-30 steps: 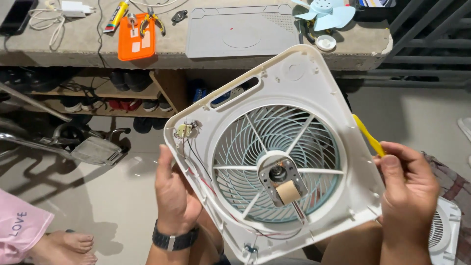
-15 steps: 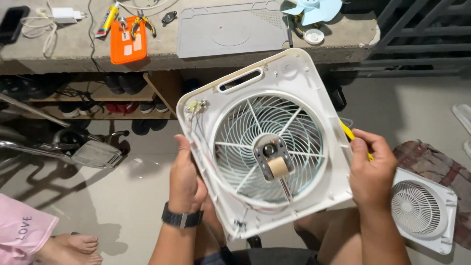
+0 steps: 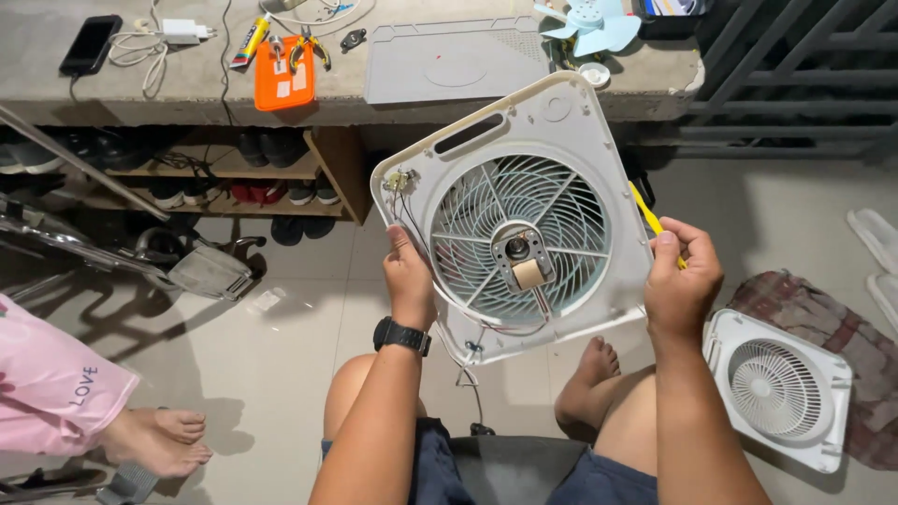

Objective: Testing the electrical components of a disassembled fan using a digital multimeter in a workshop.

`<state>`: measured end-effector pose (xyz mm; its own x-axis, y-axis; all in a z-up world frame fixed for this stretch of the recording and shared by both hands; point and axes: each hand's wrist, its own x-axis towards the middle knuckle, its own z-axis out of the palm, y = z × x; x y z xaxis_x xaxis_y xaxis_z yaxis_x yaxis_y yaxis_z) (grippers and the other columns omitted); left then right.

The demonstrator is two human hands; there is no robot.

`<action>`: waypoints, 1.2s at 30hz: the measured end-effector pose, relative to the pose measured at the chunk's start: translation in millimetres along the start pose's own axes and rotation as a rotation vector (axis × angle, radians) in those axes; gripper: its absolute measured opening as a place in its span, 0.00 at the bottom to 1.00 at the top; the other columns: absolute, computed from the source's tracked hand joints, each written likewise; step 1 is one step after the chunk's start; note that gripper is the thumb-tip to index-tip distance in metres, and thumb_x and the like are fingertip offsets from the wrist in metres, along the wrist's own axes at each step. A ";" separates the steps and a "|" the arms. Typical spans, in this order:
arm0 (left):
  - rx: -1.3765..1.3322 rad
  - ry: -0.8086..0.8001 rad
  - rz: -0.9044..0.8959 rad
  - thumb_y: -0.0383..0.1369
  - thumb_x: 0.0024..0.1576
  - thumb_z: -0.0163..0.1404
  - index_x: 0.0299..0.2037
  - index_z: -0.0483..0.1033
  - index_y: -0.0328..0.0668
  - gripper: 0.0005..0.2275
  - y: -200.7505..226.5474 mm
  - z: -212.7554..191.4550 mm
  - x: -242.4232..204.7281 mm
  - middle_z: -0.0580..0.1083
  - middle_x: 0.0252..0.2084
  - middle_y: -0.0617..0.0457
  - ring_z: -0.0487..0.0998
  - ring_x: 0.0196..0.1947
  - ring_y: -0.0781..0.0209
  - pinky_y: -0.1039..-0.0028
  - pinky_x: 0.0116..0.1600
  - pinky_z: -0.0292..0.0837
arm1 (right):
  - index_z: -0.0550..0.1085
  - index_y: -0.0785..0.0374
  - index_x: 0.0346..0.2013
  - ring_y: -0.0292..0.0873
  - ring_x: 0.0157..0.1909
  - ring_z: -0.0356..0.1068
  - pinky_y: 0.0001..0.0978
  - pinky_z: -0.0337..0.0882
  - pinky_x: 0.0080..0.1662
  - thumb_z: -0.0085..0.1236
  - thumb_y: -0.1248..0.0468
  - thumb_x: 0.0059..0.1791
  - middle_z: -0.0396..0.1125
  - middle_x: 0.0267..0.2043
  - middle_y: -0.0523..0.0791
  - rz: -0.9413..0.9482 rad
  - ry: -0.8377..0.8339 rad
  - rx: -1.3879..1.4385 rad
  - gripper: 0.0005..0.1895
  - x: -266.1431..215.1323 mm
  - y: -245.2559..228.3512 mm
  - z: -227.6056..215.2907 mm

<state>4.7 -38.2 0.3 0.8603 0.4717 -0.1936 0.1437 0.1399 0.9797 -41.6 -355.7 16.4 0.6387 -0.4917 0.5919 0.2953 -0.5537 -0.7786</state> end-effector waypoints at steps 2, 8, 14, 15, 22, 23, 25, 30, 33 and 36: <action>-0.016 0.023 0.001 0.57 0.72 0.34 0.59 0.80 0.23 0.36 54.8 6.1 -40.8 0.80 0.57 0.27 0.75 0.68 0.35 0.45 0.70 0.70 | 0.81 0.72 0.56 0.49 0.40 0.76 0.44 0.77 0.49 0.56 0.73 0.64 0.75 0.35 0.52 -0.044 0.035 -0.053 0.09 0.7 1.3 -2.8; 0.018 0.117 0.002 0.60 0.72 0.33 0.64 0.78 0.28 0.36 37.9 -8.7 -11.5 0.78 0.63 0.31 0.71 0.71 0.34 0.46 0.72 0.67 | 0.75 0.66 0.62 0.44 0.43 0.75 0.36 0.76 0.48 0.54 0.69 0.65 0.76 0.41 0.51 0.009 -0.054 0.111 0.10 -12.6 -48.7 4.6; -0.108 0.188 -0.057 0.61 0.71 0.33 0.67 0.75 0.28 0.38 70.4 -15.6 -39.8 0.74 0.69 0.32 0.68 0.75 0.36 0.49 0.75 0.64 | 0.82 0.55 0.55 0.36 0.33 0.71 0.30 0.76 0.38 0.57 0.68 0.59 0.76 0.34 0.45 0.228 -0.389 0.161 0.11 -52.0 -84.4 29.8; -0.150 0.195 -0.056 0.61 0.71 0.33 0.67 0.75 0.28 0.38 61.3 -15.8 -34.0 0.74 0.68 0.31 0.68 0.74 0.37 0.49 0.74 0.65 | 0.84 0.50 0.53 0.35 0.33 0.72 0.32 0.76 0.39 0.59 0.65 0.59 0.77 0.33 0.43 0.247 -0.391 0.087 0.12 -56.9 -82.6 34.9; -0.153 0.185 0.028 0.63 0.70 0.28 0.62 0.79 0.32 0.39 98.1 -9.3 -58.1 0.80 0.58 0.33 0.76 0.68 0.44 0.52 0.74 0.66 | 0.87 0.37 0.46 0.44 0.44 0.82 0.39 0.78 0.49 0.62 0.58 0.56 0.82 0.38 0.40 0.279 -0.521 -0.199 0.10 -29.5 -58.1 17.0; -0.149 0.180 0.022 0.63 0.70 0.28 0.63 0.78 0.30 0.40 99.7 -8.2 -62.0 0.78 0.62 0.30 0.73 0.70 0.40 0.51 0.75 0.64 | 0.87 0.39 0.46 0.44 0.45 0.82 0.37 0.78 0.49 0.63 0.60 0.55 0.82 0.38 0.41 0.229 -0.452 -0.174 0.10 -28.4 -53.1 12.6; -0.140 0.173 0.014 0.63 0.69 0.28 0.64 0.77 0.29 0.40 104.0 -8.7 -66.3 0.76 0.65 0.28 0.70 0.73 0.36 0.50 0.76 0.62 | 0.87 0.42 0.46 0.44 0.45 0.82 0.36 0.78 0.48 0.65 0.62 0.54 0.81 0.39 0.42 0.184 -0.382 -0.152 0.10 -27.5 -56.6 8.9; -0.161 0.164 0.004 0.65 0.68 0.27 0.66 0.76 0.28 0.43 106.5 -7.6 -64.9 0.74 0.67 0.27 0.69 0.74 0.36 0.49 0.78 0.60 | 0.85 0.60 0.50 0.48 0.52 0.80 0.44 0.77 0.55 0.61 0.72 0.57 0.81 0.46 0.52 0.035 -0.283 0.175 0.11 -40.0 -87.2 36.7; -0.165 0.182 -0.032 0.65 0.67 0.29 0.64 0.77 0.27 0.42 112.8 -8.1 -66.4 0.74 0.67 0.26 0.69 0.75 0.36 0.52 0.78 0.59 | 0.87 0.52 0.46 0.50 0.47 0.82 0.44 0.78 0.50 0.64 0.68 0.53 0.82 0.40 0.47 0.155 -0.469 0.057 0.11 -44.7 -86.7 46.7; -0.192 0.215 -0.043 0.65 0.66 0.32 0.65 0.76 0.28 0.41 129.7 -14.5 -70.5 0.74 0.68 0.29 0.68 0.75 0.40 0.56 0.79 0.59 | 0.88 0.40 0.42 0.41 0.42 0.82 0.38 0.78 0.49 0.65 0.63 0.51 0.82 0.34 0.40 0.236 -0.544 -0.061 0.12 -33.3 -91.2 28.6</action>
<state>-44.4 -40.6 140.3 0.7293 0.6325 -0.2610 0.0649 0.3159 0.9466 -69.5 -269.6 61.8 0.9591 -0.2001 0.2002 0.0701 -0.5173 -0.8529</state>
